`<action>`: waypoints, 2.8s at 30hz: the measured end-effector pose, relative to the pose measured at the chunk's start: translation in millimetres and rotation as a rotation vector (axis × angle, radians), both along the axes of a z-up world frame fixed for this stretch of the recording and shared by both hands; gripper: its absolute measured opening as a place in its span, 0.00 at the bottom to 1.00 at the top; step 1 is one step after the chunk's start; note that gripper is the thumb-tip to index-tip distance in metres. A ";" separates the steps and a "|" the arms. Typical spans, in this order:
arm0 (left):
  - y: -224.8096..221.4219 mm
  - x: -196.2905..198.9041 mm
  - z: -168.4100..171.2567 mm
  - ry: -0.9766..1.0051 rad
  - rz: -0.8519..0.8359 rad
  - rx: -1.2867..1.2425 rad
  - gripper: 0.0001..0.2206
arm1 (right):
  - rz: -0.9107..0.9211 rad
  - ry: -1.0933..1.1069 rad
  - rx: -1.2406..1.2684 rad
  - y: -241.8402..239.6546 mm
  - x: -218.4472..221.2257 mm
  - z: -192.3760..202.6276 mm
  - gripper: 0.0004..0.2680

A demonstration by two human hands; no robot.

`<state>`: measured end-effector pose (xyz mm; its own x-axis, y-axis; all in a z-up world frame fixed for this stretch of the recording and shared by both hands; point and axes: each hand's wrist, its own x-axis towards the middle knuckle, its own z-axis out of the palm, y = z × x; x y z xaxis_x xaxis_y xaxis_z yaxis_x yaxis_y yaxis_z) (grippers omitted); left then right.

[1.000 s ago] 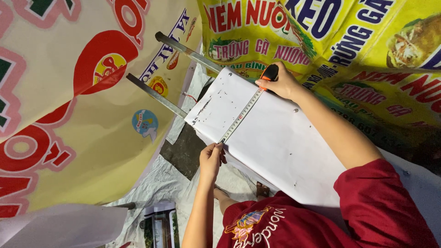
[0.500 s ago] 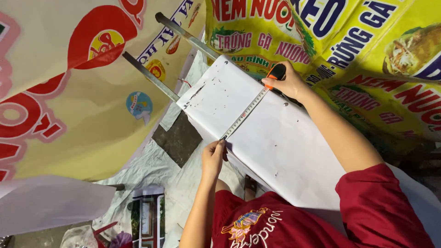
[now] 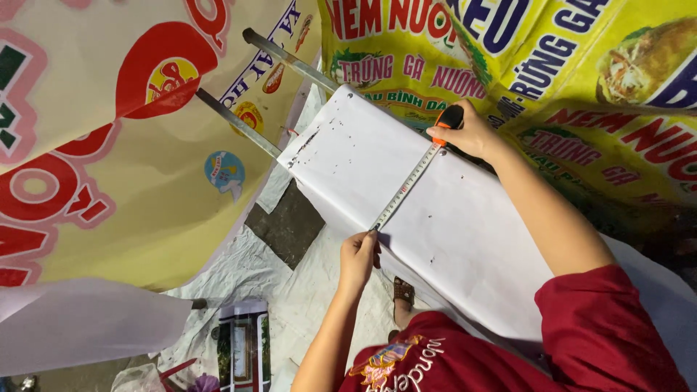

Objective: Stripping insulation from electrical wires and measuring a long component with a tape measure

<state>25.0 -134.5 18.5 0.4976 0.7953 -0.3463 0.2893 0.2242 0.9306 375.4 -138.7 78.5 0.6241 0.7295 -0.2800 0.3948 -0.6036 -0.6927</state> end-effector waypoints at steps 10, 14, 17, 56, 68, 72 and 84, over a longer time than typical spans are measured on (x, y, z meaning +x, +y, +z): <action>-33.4 6.3 -4.5 -0.048 0.004 -0.009 0.17 | -0.040 -0.003 0.038 -32.4 8.5 -11.6 0.33; -40.5 6.5 0.4 -0.049 0.023 0.011 0.17 | -0.033 -0.019 0.050 -40.1 10.9 -14.6 0.33; -45.0 9.8 4.3 -0.068 0.043 -0.009 0.16 | -0.025 -0.009 0.077 -49.2 11.7 -8.8 0.32; -157.6 19.0 -2.3 -0.063 -0.079 -0.020 0.17 | -0.042 0.005 0.111 -187.8 32.4 -18.0 0.33; -161.6 21.4 -36.8 -0.103 -0.069 -0.018 0.18 | -0.090 -0.026 0.086 -207.7 29.1 -19.0 0.33; -161.5 23.3 -37.1 -0.129 -0.088 -0.033 0.18 | -0.106 -0.012 0.084 -206.1 33.5 -26.2 0.33; -153.4 18.5 18.8 0.051 -0.243 0.053 0.27 | -0.198 -0.061 0.190 -205.0 16.6 -24.9 0.31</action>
